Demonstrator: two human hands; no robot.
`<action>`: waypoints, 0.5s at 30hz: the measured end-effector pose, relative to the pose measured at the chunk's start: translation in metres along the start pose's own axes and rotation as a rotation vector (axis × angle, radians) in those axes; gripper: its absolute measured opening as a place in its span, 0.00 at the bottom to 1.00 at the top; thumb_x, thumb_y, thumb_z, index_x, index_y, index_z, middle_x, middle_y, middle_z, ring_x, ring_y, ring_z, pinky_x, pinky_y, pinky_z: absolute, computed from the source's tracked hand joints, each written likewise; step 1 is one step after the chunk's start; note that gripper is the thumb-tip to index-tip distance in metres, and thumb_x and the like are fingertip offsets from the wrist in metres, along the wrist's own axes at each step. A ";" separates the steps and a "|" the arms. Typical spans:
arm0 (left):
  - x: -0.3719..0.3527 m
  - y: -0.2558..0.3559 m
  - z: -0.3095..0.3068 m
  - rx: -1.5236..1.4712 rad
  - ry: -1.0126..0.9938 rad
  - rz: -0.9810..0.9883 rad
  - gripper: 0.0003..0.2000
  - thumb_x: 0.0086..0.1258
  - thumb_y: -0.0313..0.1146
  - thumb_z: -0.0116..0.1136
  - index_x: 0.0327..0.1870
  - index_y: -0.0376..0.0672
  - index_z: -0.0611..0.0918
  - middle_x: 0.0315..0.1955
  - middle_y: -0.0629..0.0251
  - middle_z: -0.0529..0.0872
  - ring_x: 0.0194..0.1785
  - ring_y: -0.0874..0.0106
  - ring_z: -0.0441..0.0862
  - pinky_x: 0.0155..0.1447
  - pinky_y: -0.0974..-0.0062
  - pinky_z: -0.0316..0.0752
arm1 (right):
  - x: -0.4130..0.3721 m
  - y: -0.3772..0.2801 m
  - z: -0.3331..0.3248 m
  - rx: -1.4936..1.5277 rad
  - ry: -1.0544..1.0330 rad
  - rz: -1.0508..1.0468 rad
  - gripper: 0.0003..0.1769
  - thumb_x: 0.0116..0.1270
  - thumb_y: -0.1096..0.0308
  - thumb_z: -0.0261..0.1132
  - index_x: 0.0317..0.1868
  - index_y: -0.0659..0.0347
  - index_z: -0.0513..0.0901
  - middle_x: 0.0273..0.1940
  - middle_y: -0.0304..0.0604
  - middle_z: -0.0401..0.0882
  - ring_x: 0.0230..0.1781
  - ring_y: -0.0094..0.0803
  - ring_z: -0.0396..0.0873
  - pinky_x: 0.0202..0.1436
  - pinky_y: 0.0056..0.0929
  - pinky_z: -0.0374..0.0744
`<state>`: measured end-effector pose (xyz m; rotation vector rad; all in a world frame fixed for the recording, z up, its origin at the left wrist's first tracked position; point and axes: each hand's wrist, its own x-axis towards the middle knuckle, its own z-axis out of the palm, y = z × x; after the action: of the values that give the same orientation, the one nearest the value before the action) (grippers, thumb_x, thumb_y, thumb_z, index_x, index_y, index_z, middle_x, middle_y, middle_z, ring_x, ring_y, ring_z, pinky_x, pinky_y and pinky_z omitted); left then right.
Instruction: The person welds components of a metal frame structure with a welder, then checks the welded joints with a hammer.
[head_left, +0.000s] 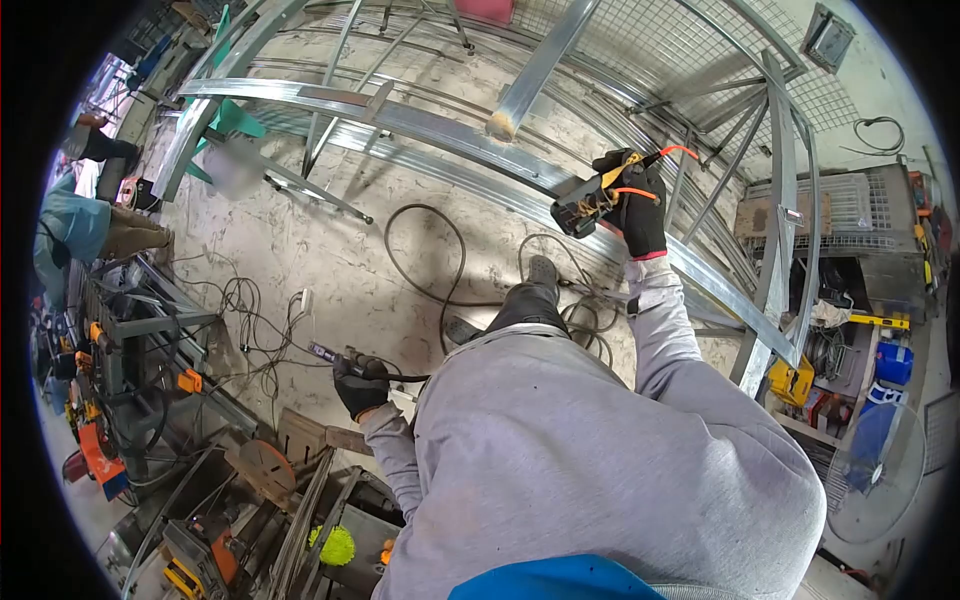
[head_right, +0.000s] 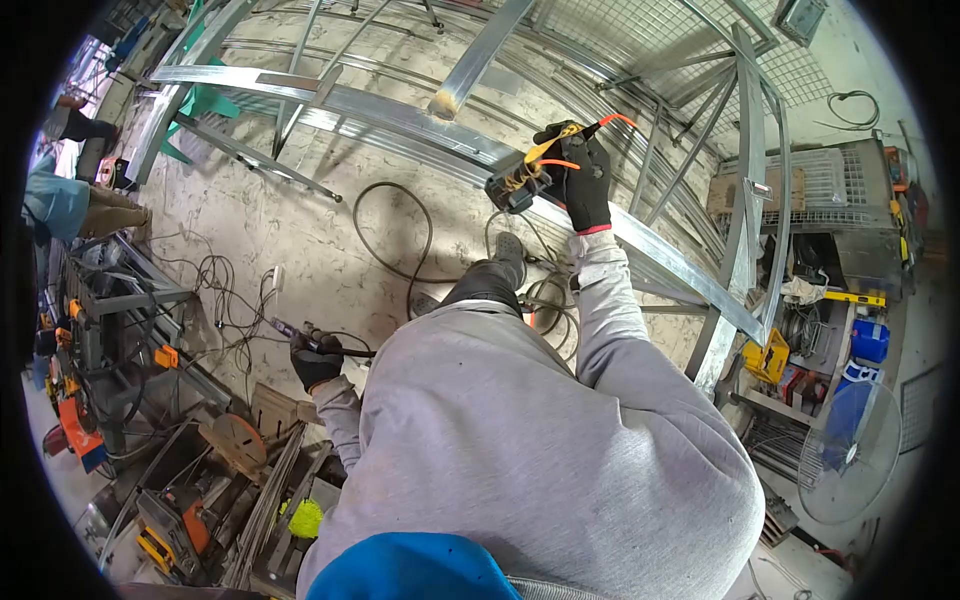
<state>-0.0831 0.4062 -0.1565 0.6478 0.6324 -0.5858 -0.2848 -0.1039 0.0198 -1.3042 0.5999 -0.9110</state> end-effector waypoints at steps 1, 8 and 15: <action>-0.001 -0.006 0.005 0.000 0.000 -0.002 0.11 0.78 0.45 0.56 0.40 0.49 0.79 0.25 0.69 0.81 0.26 0.71 0.79 0.31 0.74 0.78 | -0.002 0.000 -0.003 -0.002 0.001 0.000 0.23 0.83 0.55 0.57 0.53 0.72 0.83 0.46 0.49 0.89 0.41 0.32 0.87 0.47 0.30 0.85; -0.025 -0.027 0.055 0.221 0.153 0.025 0.12 0.79 0.44 0.51 0.36 0.48 0.75 0.22 0.73 0.74 0.22 0.75 0.70 0.28 0.78 0.70 | -0.033 0.045 0.024 -0.584 -0.045 -0.285 0.14 0.77 0.66 0.62 0.57 0.64 0.83 0.47 0.43 0.85 0.46 0.29 0.83 0.48 0.28 0.85; 0.019 -0.015 -0.010 1.256 -0.219 0.627 0.08 0.76 0.35 0.56 0.34 0.45 0.76 0.27 0.69 0.78 0.27 0.75 0.78 0.34 0.75 0.76 | -0.071 0.009 0.233 -0.280 -1.109 -0.731 0.20 0.70 0.57 0.69 0.57 0.58 0.82 0.67 0.47 0.78 0.70 0.52 0.72 0.82 0.60 0.57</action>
<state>-0.0838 0.3979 -0.1806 1.8377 -0.2511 -0.3944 -0.1310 0.0829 0.0481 -2.0630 -0.6826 -0.5128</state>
